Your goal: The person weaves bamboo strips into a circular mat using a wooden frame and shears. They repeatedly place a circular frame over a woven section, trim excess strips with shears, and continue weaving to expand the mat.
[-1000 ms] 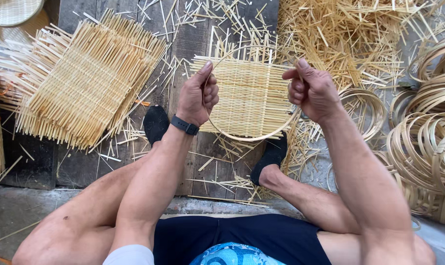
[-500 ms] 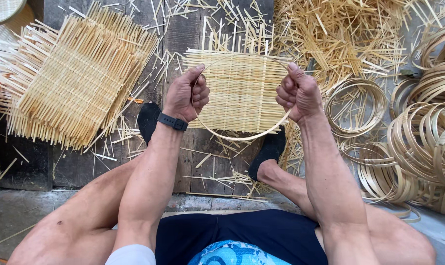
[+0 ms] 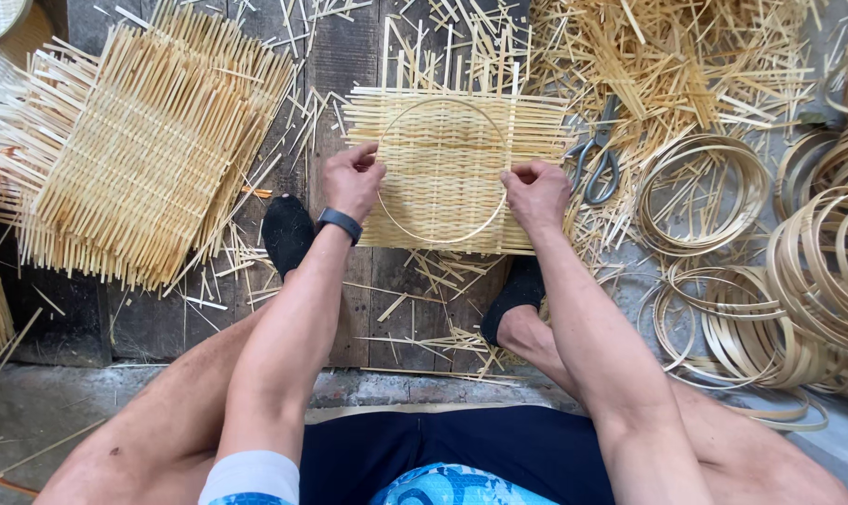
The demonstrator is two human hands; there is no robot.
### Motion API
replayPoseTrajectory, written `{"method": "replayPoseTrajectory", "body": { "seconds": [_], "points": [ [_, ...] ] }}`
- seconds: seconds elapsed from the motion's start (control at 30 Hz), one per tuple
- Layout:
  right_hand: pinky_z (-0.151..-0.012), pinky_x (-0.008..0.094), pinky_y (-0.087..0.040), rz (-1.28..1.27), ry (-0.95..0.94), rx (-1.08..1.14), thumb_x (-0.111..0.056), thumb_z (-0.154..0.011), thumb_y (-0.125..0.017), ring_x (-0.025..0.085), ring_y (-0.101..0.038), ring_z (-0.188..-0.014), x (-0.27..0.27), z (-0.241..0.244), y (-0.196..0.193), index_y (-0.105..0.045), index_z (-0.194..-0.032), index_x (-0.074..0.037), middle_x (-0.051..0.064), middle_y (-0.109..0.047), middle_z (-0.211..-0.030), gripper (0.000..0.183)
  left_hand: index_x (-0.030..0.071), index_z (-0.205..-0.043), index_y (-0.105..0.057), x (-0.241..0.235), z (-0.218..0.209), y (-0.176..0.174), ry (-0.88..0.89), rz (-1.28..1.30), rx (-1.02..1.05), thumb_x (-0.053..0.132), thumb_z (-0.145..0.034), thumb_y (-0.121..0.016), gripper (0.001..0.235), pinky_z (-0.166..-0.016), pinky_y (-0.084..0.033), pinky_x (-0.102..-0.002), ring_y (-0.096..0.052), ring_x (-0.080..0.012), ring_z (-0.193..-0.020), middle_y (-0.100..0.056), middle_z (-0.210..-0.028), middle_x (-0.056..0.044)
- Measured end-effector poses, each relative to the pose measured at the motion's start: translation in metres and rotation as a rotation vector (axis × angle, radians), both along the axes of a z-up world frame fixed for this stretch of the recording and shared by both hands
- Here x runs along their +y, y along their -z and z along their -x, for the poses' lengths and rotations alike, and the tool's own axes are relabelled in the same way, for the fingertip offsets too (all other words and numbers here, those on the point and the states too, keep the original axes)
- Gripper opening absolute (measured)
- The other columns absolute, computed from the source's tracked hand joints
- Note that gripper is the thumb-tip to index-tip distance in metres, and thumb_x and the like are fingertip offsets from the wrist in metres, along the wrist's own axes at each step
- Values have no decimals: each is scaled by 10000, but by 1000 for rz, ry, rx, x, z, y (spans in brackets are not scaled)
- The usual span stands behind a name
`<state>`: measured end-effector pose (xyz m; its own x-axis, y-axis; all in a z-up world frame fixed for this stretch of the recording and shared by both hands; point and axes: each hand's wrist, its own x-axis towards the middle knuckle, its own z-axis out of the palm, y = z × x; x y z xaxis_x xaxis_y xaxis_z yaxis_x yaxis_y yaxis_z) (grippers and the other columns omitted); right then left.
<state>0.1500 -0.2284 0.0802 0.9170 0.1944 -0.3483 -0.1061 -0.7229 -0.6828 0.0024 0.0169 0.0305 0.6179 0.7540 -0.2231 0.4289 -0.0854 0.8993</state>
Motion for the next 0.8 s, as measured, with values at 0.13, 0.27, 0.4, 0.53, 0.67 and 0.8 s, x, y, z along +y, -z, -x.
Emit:
{"method": "replayPoseTrajectory", "body": {
  "seconds": [0.13,0.27,0.4,0.53,0.67,0.8],
  "points": [
    [-698,295,-580,21,4,-136,-119,-824,-813,147,-722,-695,-2,0,31,-800,-948,-63,63,-771,-789,137,136,-1156,-794,4,0,29,119,-215,238,21,-780,-819,394,-747,-568,-350,-684,-226,-809,-697,-930,-134],
    [-705,302,-582,-49,38,-173,-112,-817,-800,152,-728,-701,-7,7,42,-803,-1004,-73,63,-775,-798,190,164,-1194,-768,-4,7,22,107,-136,197,18,-829,-792,393,-827,-576,-331,-712,-203,-879,-751,-984,-107],
    [-704,305,-587,-126,62,-119,-113,-856,-782,159,-726,-709,-9,1,44,-800,-1012,-79,65,-786,-811,160,196,-1159,-778,-5,3,3,151,-206,311,55,-828,-792,360,-841,-552,-341,-714,-198,-890,-776,-999,-69],
    [-760,327,-588,-58,-6,-195,-114,-837,-796,187,-751,-744,-15,0,47,-811,-986,-87,98,-788,-848,152,176,-1204,-753,-4,2,2,187,-205,310,36,-847,-773,384,-860,-565,-326,-723,-195,-907,-762,-1060,-95],
    [-798,360,-572,15,-62,-231,-119,-855,-788,240,-747,-773,-6,-2,42,-814,-983,-82,130,-780,-872,136,129,-1162,-778,0,-5,1,94,-124,259,-48,-814,-745,392,-819,-610,-284,-748,-156,-852,-794,-1011,-107],
    [-796,358,-573,11,-24,-210,-132,-852,-792,233,-750,-772,-12,0,48,-809,-973,-73,129,-780,-853,136,94,-1049,-806,1,-9,10,30,-27,289,-18,-736,-844,335,-726,-618,-260,-752,-129,-746,-803,-885,-98]
  ]
}}
